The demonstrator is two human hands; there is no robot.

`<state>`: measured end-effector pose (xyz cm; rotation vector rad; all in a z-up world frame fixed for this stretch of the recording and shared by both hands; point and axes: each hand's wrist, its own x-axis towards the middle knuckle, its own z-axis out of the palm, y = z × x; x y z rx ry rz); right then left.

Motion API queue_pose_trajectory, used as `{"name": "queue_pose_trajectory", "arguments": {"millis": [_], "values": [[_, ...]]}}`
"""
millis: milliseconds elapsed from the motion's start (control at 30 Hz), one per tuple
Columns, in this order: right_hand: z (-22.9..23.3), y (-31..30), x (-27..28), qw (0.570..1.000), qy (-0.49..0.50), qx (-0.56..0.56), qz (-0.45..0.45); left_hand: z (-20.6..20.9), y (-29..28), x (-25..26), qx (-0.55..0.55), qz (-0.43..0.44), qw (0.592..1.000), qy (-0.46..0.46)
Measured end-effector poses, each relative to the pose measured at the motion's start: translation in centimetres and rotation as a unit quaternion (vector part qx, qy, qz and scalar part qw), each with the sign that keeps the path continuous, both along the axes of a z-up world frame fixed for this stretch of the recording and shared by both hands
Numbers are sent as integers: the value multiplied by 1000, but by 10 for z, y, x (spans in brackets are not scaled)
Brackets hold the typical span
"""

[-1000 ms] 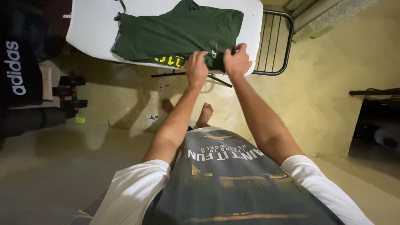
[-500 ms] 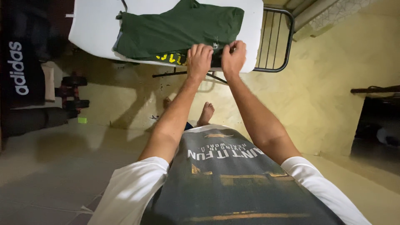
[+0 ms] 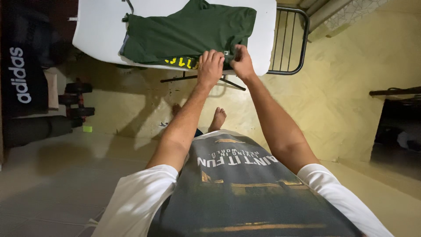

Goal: Fold a green athletic garment on an ironing board.

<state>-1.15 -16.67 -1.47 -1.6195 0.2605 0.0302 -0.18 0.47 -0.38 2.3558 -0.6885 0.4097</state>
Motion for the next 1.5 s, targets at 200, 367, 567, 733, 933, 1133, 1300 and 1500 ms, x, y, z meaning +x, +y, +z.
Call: {"name": "queue_pose_trajectory", "arguments": {"millis": [200, 367, 567, 733, 933, 1133, 1300, 1500], "values": [[-4, -6, 2, 932, -119, -331, -91, -1, 4, 5, -13, 2, 1000, -4], [47, 0, -25, 862, -141, -472, -116, -3, 6, -3, 0, -28, 1000, -3], [43, 0, -23, 821, -96, -521, -214, -22, 18, 7, 10, -66, 997, 41], [41, 29, -15, 826, -186, -500, -182, -22, 43, 15, -15, -6, 997, 82], [36, 94, -8, 829, -259, -496, -32, -12, 112, 27, 68, 50, 996, 42], [32, 154, 12, 822, -266, -503, 2, -10, 175, 39, 35, 49, 998, -4], [20, 183, 20, 833, -219, -508, -3, -11, 212, 56, 54, 83, 995, -28], [10, 201, 25, 811, -136, -562, -91, 2, 240, 73, 63, 63, 996, -4]]}}
